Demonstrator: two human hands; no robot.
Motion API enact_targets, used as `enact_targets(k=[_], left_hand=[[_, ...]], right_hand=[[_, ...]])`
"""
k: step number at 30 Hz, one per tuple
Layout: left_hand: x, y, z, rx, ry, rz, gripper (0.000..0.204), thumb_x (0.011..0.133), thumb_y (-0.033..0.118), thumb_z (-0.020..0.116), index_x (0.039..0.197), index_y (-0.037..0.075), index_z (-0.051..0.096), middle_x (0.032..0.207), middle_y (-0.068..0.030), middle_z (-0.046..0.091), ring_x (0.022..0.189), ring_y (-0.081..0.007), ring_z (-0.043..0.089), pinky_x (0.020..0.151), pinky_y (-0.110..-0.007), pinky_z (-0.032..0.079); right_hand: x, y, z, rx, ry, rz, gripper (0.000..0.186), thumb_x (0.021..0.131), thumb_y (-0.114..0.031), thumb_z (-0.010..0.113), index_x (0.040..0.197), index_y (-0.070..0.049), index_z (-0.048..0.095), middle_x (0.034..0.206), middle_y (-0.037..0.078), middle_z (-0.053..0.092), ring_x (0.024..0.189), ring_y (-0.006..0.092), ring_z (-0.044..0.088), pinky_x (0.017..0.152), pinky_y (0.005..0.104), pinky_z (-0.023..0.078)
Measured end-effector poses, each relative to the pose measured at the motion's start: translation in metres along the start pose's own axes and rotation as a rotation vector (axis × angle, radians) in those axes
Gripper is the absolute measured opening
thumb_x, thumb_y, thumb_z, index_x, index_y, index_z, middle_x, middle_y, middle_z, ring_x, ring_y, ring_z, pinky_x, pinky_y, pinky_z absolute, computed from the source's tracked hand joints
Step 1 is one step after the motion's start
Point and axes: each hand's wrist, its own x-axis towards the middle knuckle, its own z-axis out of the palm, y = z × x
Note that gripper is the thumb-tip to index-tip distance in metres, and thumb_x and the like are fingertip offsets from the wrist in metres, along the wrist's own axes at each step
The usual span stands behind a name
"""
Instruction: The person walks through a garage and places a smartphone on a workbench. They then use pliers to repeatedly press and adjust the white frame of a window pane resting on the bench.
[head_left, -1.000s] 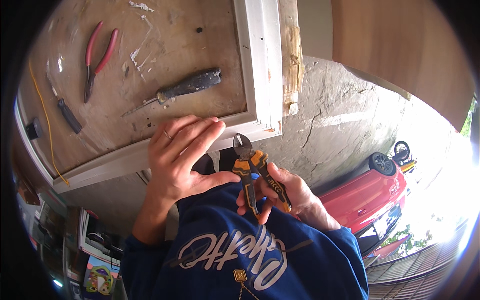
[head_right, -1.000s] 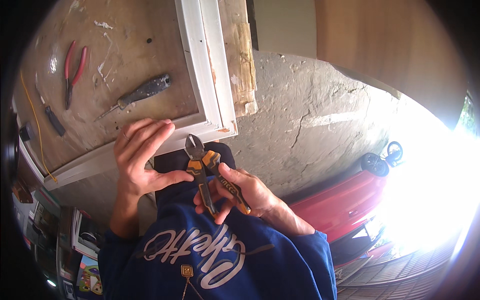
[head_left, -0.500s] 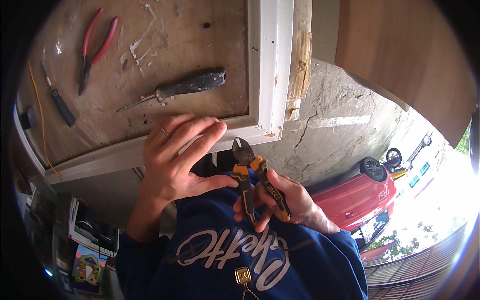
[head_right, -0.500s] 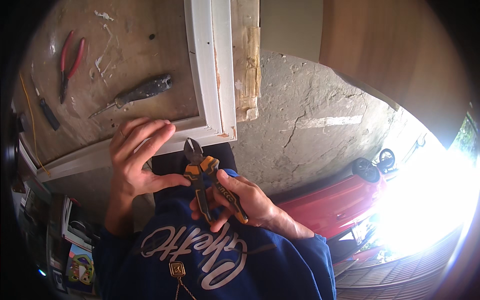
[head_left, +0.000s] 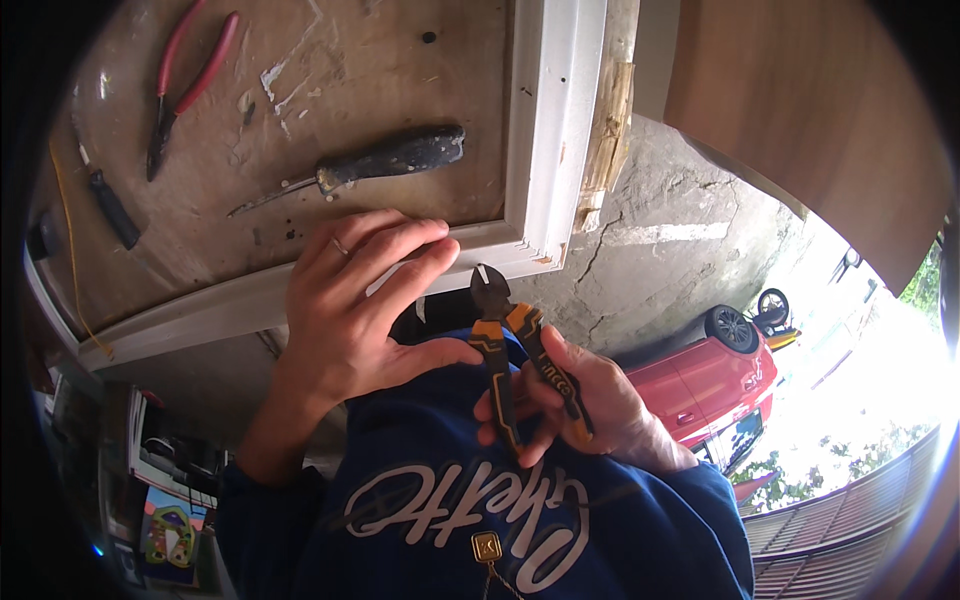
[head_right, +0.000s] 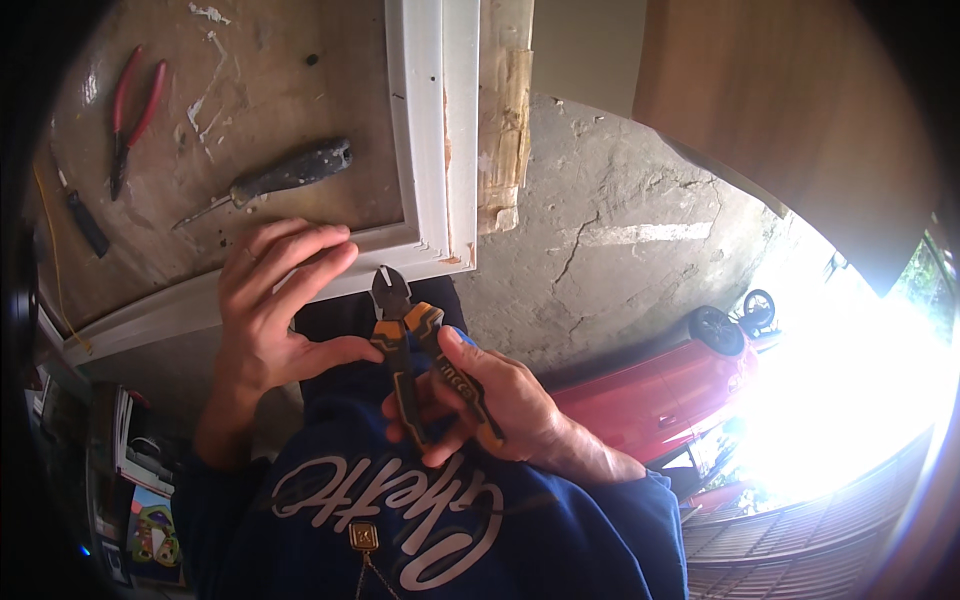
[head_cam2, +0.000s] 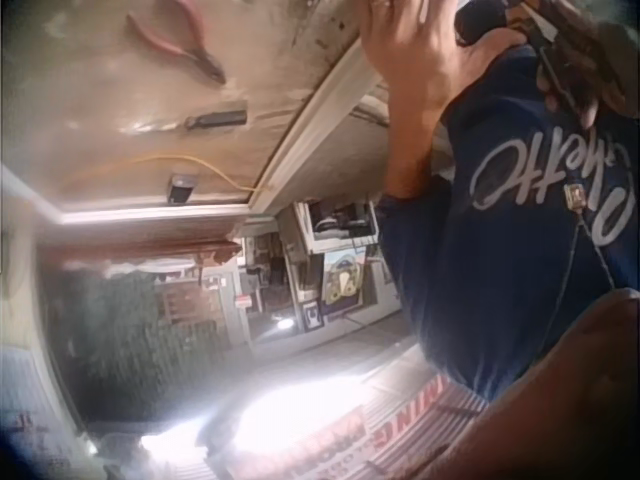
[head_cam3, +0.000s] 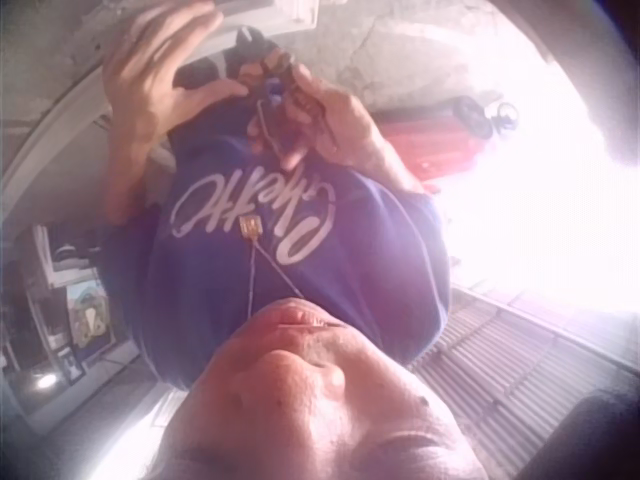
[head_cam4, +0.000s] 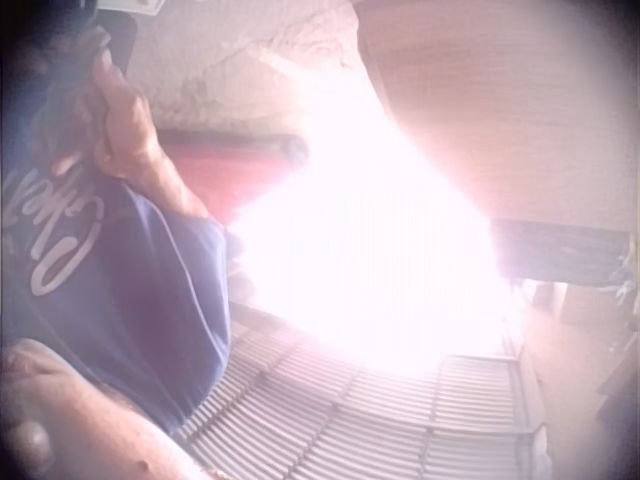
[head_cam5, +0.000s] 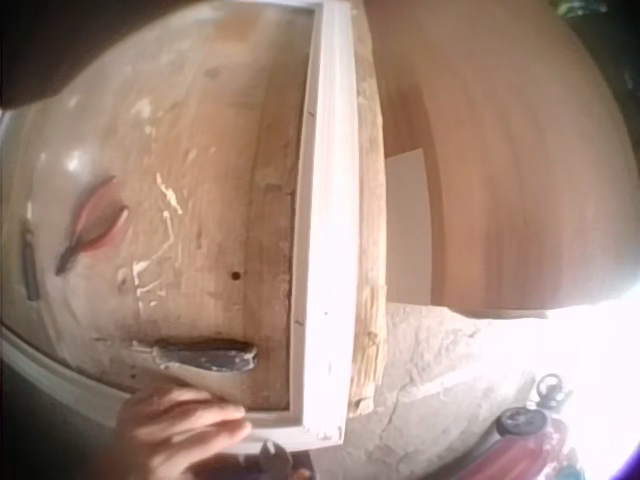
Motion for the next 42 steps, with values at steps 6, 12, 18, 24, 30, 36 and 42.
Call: enact_targets(k=[6, 12, 18, 24, 30, 36, 42], left_hand=[[-0.001, -0.004, 0.001, -0.03, -0.01, 0.003, 0.061, 0.074, 0.06, 0.059, 0.1, 0.005, 0.065, 0.103, -0.0042, 0.061, 0.093, -0.0205, 0.058, 0.078, -0.035, 0.044], [-0.002, -0.005, -0.001, -0.056, -0.043, -0.011, 0.062, 0.072, 0.058, 0.063, 0.102, 0.004, 0.064, 0.104, -0.0059, 0.063, 0.093, -0.022, 0.06, 0.079, -0.035, 0.044], [-0.006, -0.009, 0.002, -0.035, -0.08, -0.023, 0.061, 0.083, 0.061, 0.046, 0.104, 0.006, 0.062, 0.108, -0.003, 0.06, 0.1, -0.0178, 0.056, 0.084, -0.034, 0.04], [-0.006, -0.011, 0.0, -0.076, -0.072, -0.03, 0.063, 0.077, 0.059, 0.057, 0.106, 0.004, 0.063, 0.107, -0.0063, 0.061, 0.094, -0.0223, 0.058, 0.08, -0.036, 0.043], [-0.004, -0.01, 0.001, -0.079, -0.072, -0.02, 0.063, 0.077, 0.058, 0.057, 0.106, 0.003, 0.063, 0.106, -0.0067, 0.061, 0.095, -0.0231, 0.058, 0.08, -0.036, 0.043], [-0.004, -0.008, 0.002, -0.078, -0.06, -0.019, 0.062, 0.075, 0.056, 0.061, 0.106, 0.002, 0.063, 0.106, -0.0083, 0.061, 0.094, -0.0239, 0.059, 0.08, -0.037, 0.044], [-0.005, -0.007, 0.003, -0.075, -0.049, -0.01, 0.063, 0.072, 0.055, 0.065, 0.106, 0.002, 0.062, 0.106, -0.0089, 0.061, 0.094, -0.0244, 0.059, 0.08, -0.036, 0.044]], right_hand=[[-0.004, -0.005, 0.011, 0.008, 0.129, 0.043, 0.059, 0.092, -0.058, 0.03, 0.079, -0.002, 0.042, 0.104, 0.031, 0.055, 0.093, 0.0415, 0.061, 0.054, 0.0404, 0.059], [-0.007, -0.01, 0.02, -0.035, 0.149, 0.052, 0.065, 0.093, -0.057, 0.029, 0.129, -0.003, 0.039, 0.1, 0.023, 0.059, 0.086, 0.0319, 0.064, 0.053, 0.0345, 0.058], [-0.004, -0.009, 0.028, -0.002, 0.238, 0.043, 0.057, 0.094, -0.056, 0.027, 0.108, -0.003, 0.043, 0.095, 0.026, 0.059, 0.082, 0.0344, 0.065, 0.048, 0.0346, 0.057], [-0.001, -0.011, 0.038, 0.04, 0.331, 0.038, 0.068, 0.095, -0.055, 0.023, 0.072, 0.001, 0.054, 0.089, 0.031, 0.059, 0.077, 0.0397, 0.065, 0.042, 0.0365, 0.056], [0.0, -0.009, 0.033, 0.046, 0.28, 0.009, 0.068, 0.095, -0.055, 0.022, 0.059, -0.003, 0.048, 0.086, 0.03, 0.059, 0.072, 0.039, 0.065, 0.039, 0.0356, 0.053], [0.001, -0.008, 0.021, -0.008, 0.218, 0.007, 0.068, 0.094, -0.057, 0.023, 0.055, -0.006, 0.044, 0.086, 0.03, 0.06, 0.071, 0.0374, 0.065, 0.032, 0.0268, 0.04], [0.006, -0.001, 0.01, -0.017, 0.248, 0.003, 0.068, 0.093, -0.06, 0.025, 0.055, -0.006, 0.045, 0.085, 0.03, 0.06, 0.069, 0.037, 0.065, 0.032, 0.0239, 0.034]])
